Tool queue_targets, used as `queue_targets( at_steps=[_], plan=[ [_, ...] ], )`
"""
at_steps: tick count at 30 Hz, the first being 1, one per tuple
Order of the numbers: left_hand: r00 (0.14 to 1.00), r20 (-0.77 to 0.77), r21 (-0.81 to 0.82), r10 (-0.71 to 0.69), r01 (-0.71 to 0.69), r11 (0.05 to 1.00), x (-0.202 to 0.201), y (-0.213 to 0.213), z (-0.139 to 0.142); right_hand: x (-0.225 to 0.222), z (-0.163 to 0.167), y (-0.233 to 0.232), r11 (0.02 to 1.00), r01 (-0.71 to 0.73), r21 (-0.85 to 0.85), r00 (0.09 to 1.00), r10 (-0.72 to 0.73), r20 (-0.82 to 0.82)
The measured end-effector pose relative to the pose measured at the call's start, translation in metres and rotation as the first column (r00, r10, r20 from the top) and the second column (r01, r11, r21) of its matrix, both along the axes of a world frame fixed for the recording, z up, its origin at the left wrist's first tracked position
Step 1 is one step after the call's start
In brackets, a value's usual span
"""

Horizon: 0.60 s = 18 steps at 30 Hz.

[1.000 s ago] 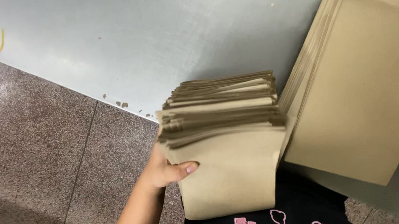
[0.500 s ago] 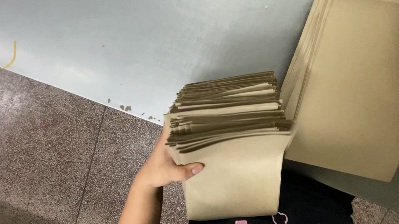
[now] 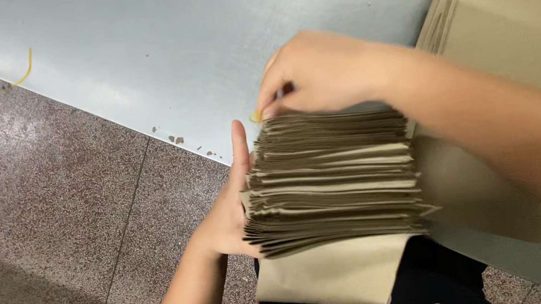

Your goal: The person folds brown paper sheets in half on a metal worktable, creasing each fold by hand and stacking the folded sheets to the side. They gather the finished stack, secure it with a rubber band, and continue folding more sheets.

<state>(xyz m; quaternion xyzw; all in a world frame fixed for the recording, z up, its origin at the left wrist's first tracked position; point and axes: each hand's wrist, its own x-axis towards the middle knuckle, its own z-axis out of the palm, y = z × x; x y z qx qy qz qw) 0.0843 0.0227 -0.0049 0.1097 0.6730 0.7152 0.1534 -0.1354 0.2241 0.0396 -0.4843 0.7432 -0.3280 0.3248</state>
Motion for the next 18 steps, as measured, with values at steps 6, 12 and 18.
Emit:
queue_targets(
  at_steps=[6, 12, 18],
  plan=[
    [0.999, 0.021, -0.037, 0.036, -0.035, 0.999, 0.012, 0.005, -0.009, 0.008, -0.012, -0.003, 0.980, -0.172, 0.096, 0.953, 0.141, 0.266],
    [0.995, -0.080, -0.124, 0.060, -0.070, 0.990, 0.020, 0.007, -0.010, 0.008, -0.007, 0.006, 0.981, -0.189, -0.040, 0.848, 0.184, 0.497],
    [0.981, -0.180, -0.164, -0.071, 0.041, 0.986, 0.001, 0.002, 0.005, 0.017, -0.029, 0.003, 0.913, 0.246, 0.325, 0.196, -0.375, 0.906]
  ],
)
